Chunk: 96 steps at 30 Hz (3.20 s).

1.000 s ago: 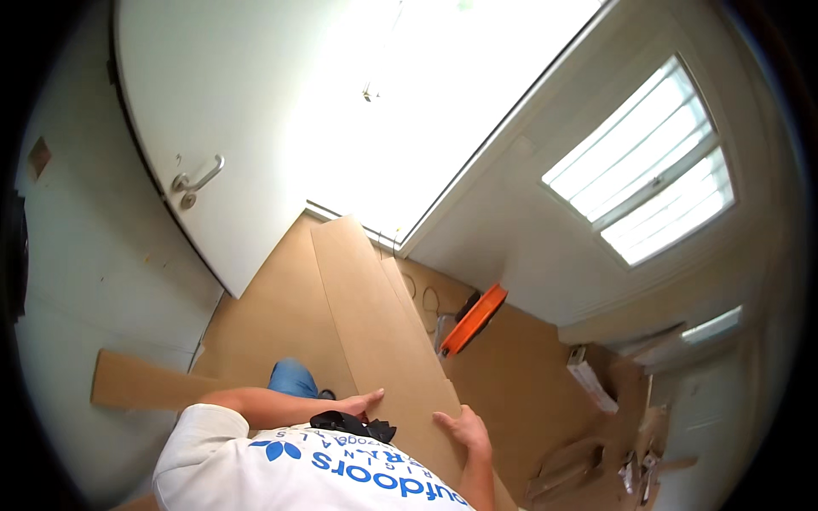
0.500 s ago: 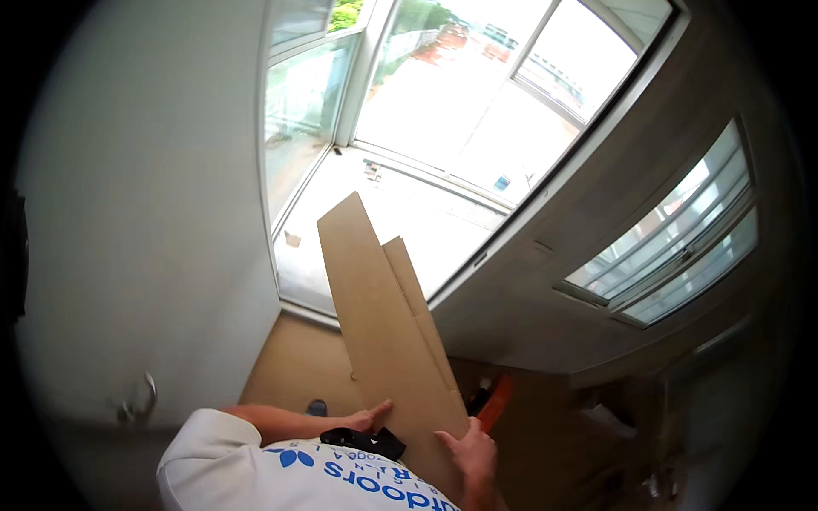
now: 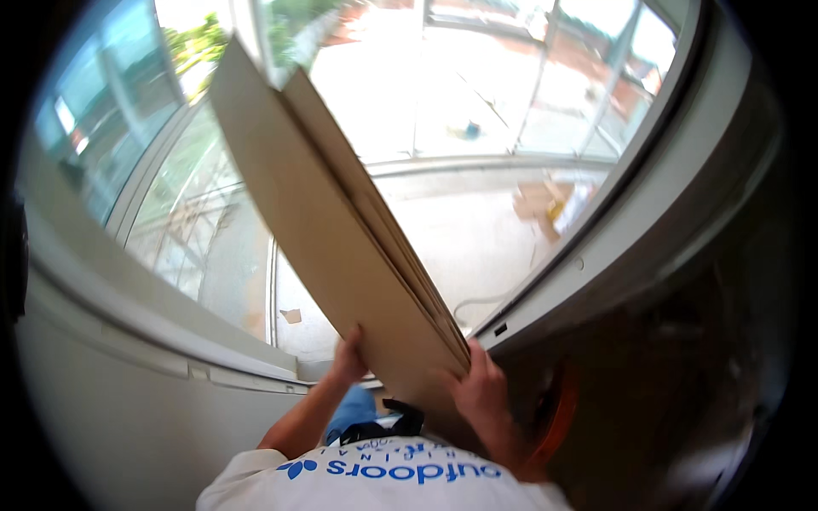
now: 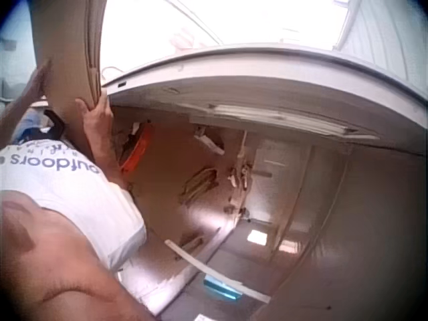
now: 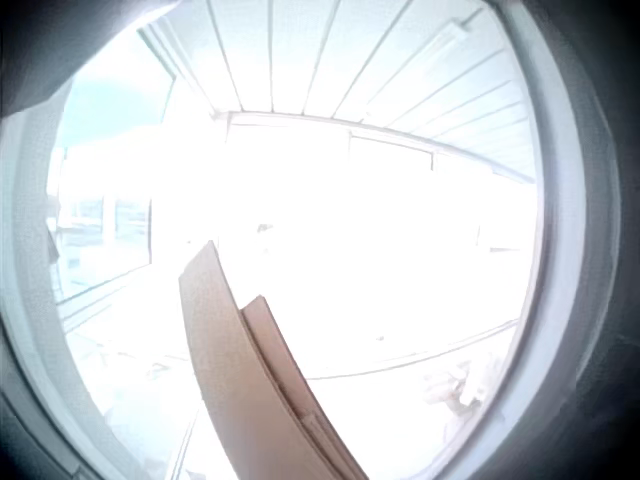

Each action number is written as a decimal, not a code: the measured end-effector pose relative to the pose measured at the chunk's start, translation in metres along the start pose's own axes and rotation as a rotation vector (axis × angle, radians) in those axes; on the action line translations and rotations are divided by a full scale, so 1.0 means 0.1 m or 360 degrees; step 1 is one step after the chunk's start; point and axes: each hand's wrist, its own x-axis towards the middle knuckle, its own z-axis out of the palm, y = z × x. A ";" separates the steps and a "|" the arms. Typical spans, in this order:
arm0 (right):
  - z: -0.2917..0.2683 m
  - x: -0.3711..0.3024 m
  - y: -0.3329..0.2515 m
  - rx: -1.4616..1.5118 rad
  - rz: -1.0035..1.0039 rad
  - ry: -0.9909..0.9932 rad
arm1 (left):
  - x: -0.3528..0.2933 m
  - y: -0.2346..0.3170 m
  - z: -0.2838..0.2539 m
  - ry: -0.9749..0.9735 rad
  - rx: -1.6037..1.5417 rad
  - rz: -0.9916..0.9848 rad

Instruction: The person carries laminate flooring planks to a small table saw, plugs the saw into a power strip, and uses the saw to cut the planks into smaller sections.

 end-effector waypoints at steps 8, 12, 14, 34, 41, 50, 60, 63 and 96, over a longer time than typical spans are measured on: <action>0.72 2.16 -0.33 0.0394 -0.0272 0.0254 | 1.67 2.17 0.13 -0.0351 0.0192 0.0579; 1.41 2.92 -0.18 0.0587 -0.0311 0.0423 | 2.68 2.83 0.03 -0.0569 0.0410 0.0678; 1.72 3.52 -0.12 0.0666 -0.0298 0.0490 | 3.37 3.24 0.06 -0.0655 0.0524 0.0713; 2.86 6.98 2.44 0.1013 0.0119 -0.0051 | 8.23 3.13 1.63 -0.0604 0.1609 0.0593; 2.29 7.80 4.16 0.0942 0.0340 -0.0970 | 9.85 2.37 1.75 -0.0634 0.2106 -0.0305; 1.79 6.76 7.30 0.0012 0.1560 -0.0926 | 11.66 0.15 2.03 -0.0409 0.2445 -0.1493; 0.23 6.85 8.46 0.1294 0.2233 -0.0498 | 13.49 -1.31 3.09 -0.0291 0.2483 -0.1785; -0.24 7.01 9.21 0.1736 0.2690 -0.0359 | 13.92 -1.82 3.16 -0.0406 0.2455 -0.1331; 0.87 7.96 17.46 0.2611 0.1280 0.2122 | 18.11 -7.71 -0.11 -0.0200 0.2453 -0.1205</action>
